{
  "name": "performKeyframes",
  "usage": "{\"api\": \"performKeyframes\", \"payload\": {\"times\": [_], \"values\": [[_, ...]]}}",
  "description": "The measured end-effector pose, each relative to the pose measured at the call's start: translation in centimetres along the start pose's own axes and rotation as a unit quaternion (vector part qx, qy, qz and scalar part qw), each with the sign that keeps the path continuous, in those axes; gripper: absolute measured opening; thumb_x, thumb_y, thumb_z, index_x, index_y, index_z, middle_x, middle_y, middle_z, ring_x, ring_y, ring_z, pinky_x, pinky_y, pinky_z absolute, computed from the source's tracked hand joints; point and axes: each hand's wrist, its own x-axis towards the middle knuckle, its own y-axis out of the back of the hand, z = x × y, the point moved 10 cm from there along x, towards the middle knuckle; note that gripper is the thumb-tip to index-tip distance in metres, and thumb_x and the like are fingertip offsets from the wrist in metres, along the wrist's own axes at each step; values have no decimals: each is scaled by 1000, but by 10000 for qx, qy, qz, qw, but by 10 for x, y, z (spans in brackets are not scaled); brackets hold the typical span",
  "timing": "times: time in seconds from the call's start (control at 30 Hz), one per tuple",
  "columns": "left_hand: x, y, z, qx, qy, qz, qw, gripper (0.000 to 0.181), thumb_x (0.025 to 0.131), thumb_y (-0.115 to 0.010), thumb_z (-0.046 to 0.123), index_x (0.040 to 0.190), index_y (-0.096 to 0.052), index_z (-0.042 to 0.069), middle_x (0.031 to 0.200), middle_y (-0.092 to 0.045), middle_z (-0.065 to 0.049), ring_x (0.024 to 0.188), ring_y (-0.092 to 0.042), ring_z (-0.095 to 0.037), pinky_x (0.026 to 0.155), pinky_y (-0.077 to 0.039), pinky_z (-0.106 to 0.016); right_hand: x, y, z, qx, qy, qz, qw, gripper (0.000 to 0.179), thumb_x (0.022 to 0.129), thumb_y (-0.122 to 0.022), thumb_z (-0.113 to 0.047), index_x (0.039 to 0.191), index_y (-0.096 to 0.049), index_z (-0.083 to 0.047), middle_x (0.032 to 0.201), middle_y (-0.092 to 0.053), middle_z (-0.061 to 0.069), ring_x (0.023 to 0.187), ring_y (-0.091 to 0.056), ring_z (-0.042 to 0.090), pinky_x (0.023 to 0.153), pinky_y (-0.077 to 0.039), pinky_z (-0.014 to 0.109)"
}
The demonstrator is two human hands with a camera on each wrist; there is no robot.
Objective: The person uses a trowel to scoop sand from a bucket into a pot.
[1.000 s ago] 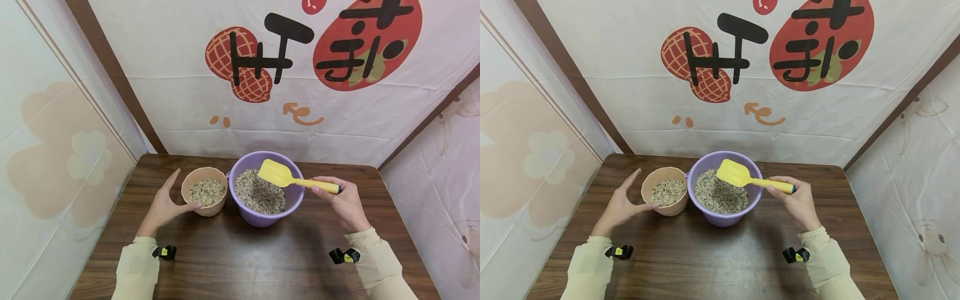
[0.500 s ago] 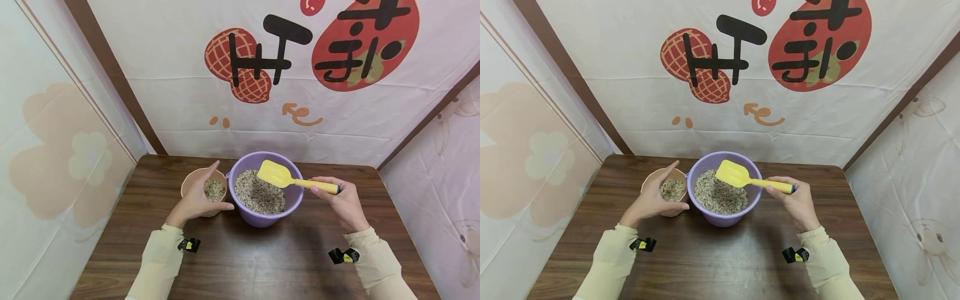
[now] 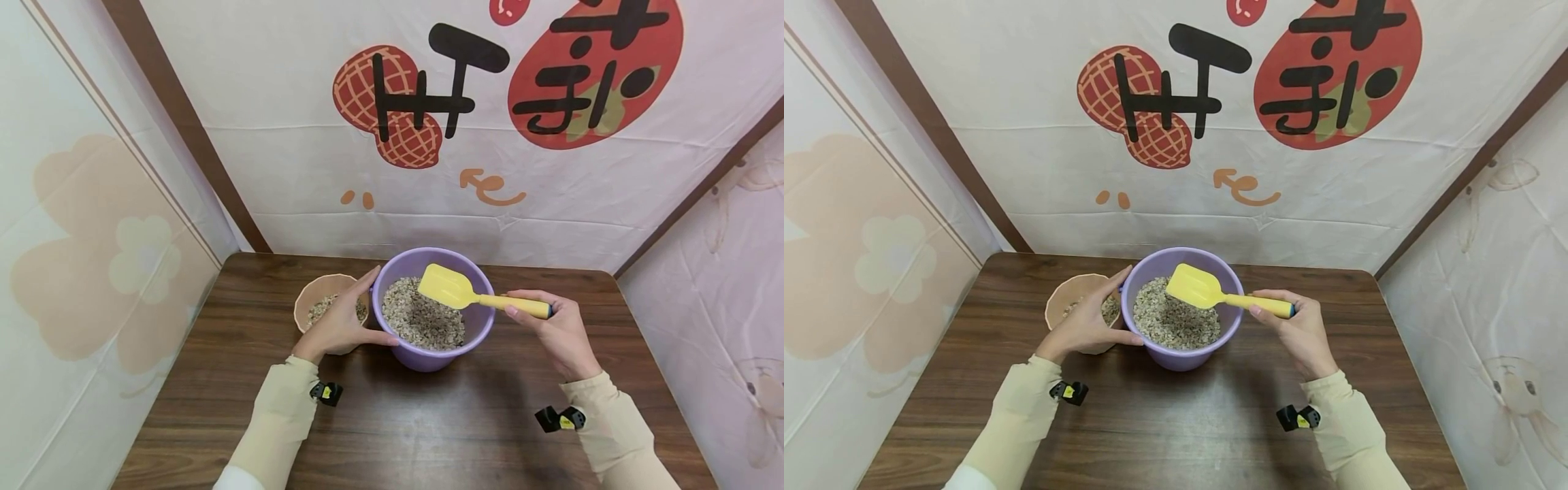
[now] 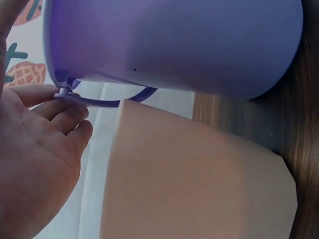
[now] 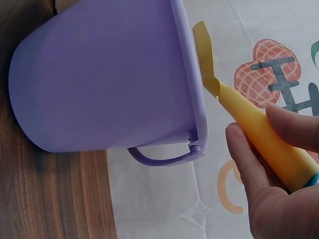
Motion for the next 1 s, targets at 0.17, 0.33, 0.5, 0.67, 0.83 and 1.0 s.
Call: {"api": "performKeyframes", "payload": {"times": [0.17,0.33,0.5,0.67,0.83,1.0], "values": [[1,-2,-1,-29,-3,-17,10000,131,59,-95,56,163,-21,26,165,-24,7,151,-20,-12,121,-23,-47,-1,0,2,-8,-30,11,10000,40,87,-80,-4,120,-66,14,106,-74,4,92,-68,12,77,-59,25],[0,-3,-3,-55,0,0,10000,131,59,-95,56,163,-21,27,166,-23,8,151,-19,-13,121,-23,-48,0,1,2,0,-2,-7,10000,41,87,-80,-4,120,-66,15,107,-74,6,92,-68,12,76,-59,25],[1,-3,-5,-57,20,-5,10000,131,59,-95,57,163,-21,26,165,-23,8,151,-19,-13,121,-22,-48,0,2,-2,-296,100,-76,9995,41,88,-81,-7,120,-66,14,105,-73,7,90,-68,11,75,-60,26],[1,-3,-6,-91,32,-8,10000,131,60,-95,56,163,-20,27,166,-23,7,151,-20,-13,121,-23,-48,3,3,-19,-1606,541,-311,9850,31,87,-82,-12,114,-74,1,95,-73,8,74,-63,10,63,-57,23],[2,-2,-5,-28,-5,29,10000,131,59,-95,57,163,-21,25,167,-23,2,151,-21,-15,121,-24,-49,7,-7,-40,-2969,995,-713,9470,21,84,-84,-9,104,-79,-10,84,-71,5,60,-50,13,50,-45,25],[2,-2,-4,0,23,24,10000,131,59,-95,58,163,-21,26,166,-22,5,151,-21,-15,120,-25,-50,12,-21,-53,-3751,1024,-1034,9155,18,84,-83,-6,101,-79,-11,77,-67,2,60,-50,16,49,-44,26]]}}
